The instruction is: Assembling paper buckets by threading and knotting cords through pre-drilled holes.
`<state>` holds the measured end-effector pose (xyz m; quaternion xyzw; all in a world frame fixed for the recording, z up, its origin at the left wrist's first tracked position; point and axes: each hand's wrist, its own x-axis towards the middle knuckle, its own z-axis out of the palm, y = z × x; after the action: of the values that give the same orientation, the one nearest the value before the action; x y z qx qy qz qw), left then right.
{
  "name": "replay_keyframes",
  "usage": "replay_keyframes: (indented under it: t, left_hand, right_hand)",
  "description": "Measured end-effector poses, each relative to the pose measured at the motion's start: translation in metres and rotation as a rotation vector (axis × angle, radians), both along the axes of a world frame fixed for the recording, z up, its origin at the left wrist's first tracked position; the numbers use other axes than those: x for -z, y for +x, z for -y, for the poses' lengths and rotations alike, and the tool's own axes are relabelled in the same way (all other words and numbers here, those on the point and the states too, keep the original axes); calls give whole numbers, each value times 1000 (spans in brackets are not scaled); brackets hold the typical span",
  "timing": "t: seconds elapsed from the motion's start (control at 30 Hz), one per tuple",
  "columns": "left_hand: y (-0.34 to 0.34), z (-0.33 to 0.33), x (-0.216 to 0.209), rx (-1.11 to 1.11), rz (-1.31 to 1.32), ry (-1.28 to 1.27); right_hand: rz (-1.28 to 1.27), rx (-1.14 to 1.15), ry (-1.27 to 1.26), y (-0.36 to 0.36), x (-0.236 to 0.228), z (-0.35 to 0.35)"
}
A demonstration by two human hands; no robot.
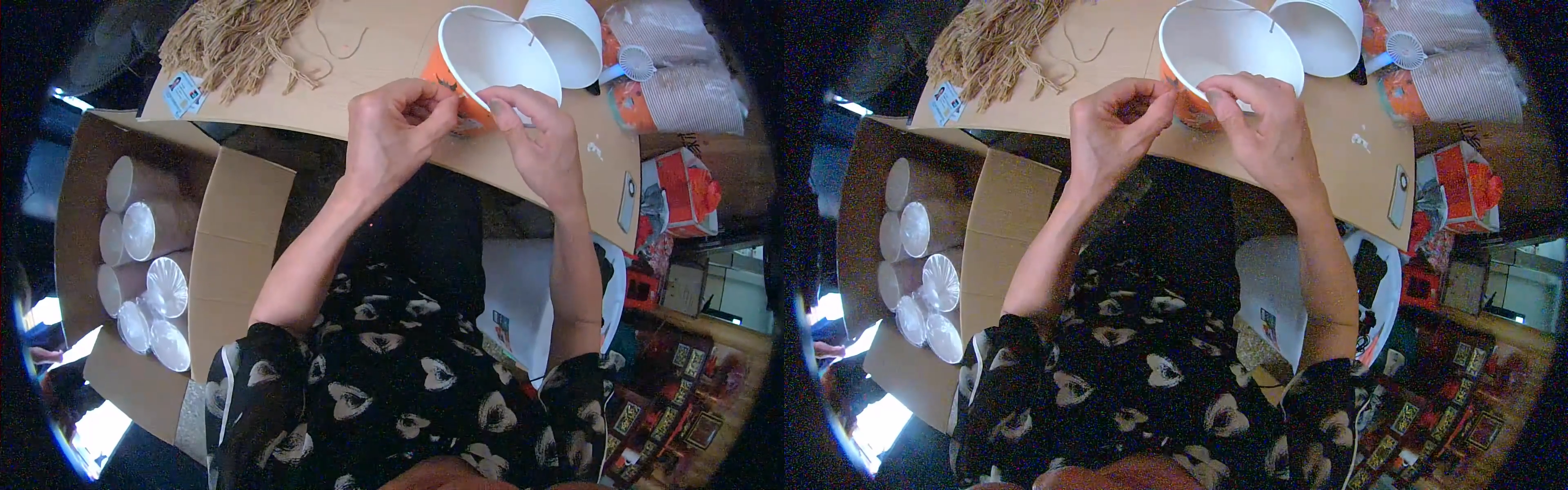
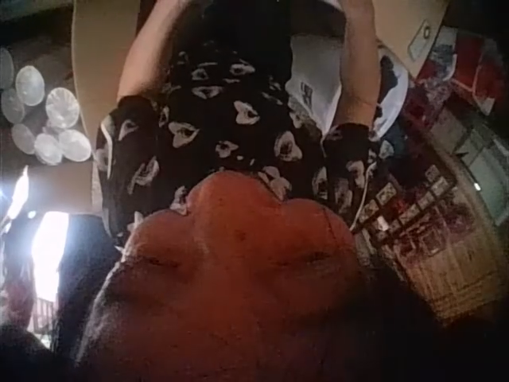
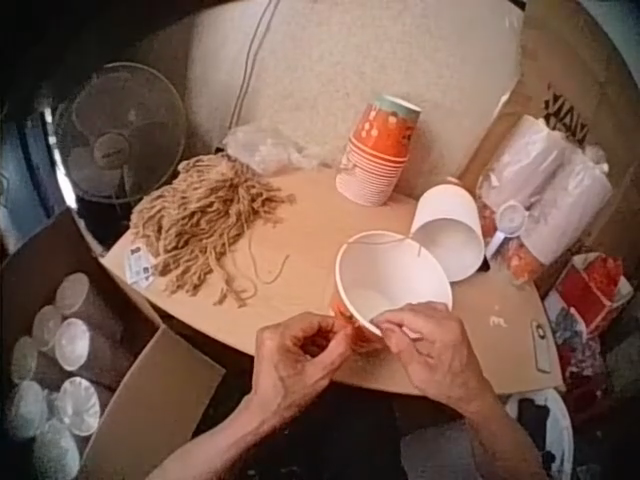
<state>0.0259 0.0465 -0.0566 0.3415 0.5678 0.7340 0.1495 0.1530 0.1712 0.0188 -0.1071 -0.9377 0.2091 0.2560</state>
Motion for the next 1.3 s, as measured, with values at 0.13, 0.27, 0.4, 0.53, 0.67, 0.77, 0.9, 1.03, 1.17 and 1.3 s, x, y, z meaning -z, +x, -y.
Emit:
replay_keyframes:
  t: [0.13,0.27,0.4,0.53,0.67,0.77,0.9,1.03,1.17,1.3]
  left_hand:
    - [-1,-1,-4,-5,-17,-12]
    - [1,-2,-3,-3,-13,8]
    - [0,-2,-4,12,-25,-21]
    - [0,-5,-9,18,4,-24]
    - [-2,0,-15,28,-22,-77]
    - [-4,2,-18,45,-83,-44]
    - [-21,12,-15,-151,-489,-136]
    - [-50,18,-28,-580,-977,-244]
    - [-58,10,-69,-472,-780,-132]
    - [-59,-23,-88,84,-368,115]
  right_hand:
    - [31,19,-117,-1,-4,-5]
    - [135,-5,-249,-6,-9,-16]
    - [288,-134,-272,-20,-26,-22]
    - [308,-251,-253,-30,-22,-41]
    - [338,-246,-252,-34,-24,-40]
    - [267,-191,-217,-34,-23,-35]
    - [144,-71,-238,-26,-21,-36]
    - [58,-59,-304,-23,-8,-36]
    - [-25,-131,-304,-23,-5,-36]
    - [23,-135,-303,-26,-5,-32]
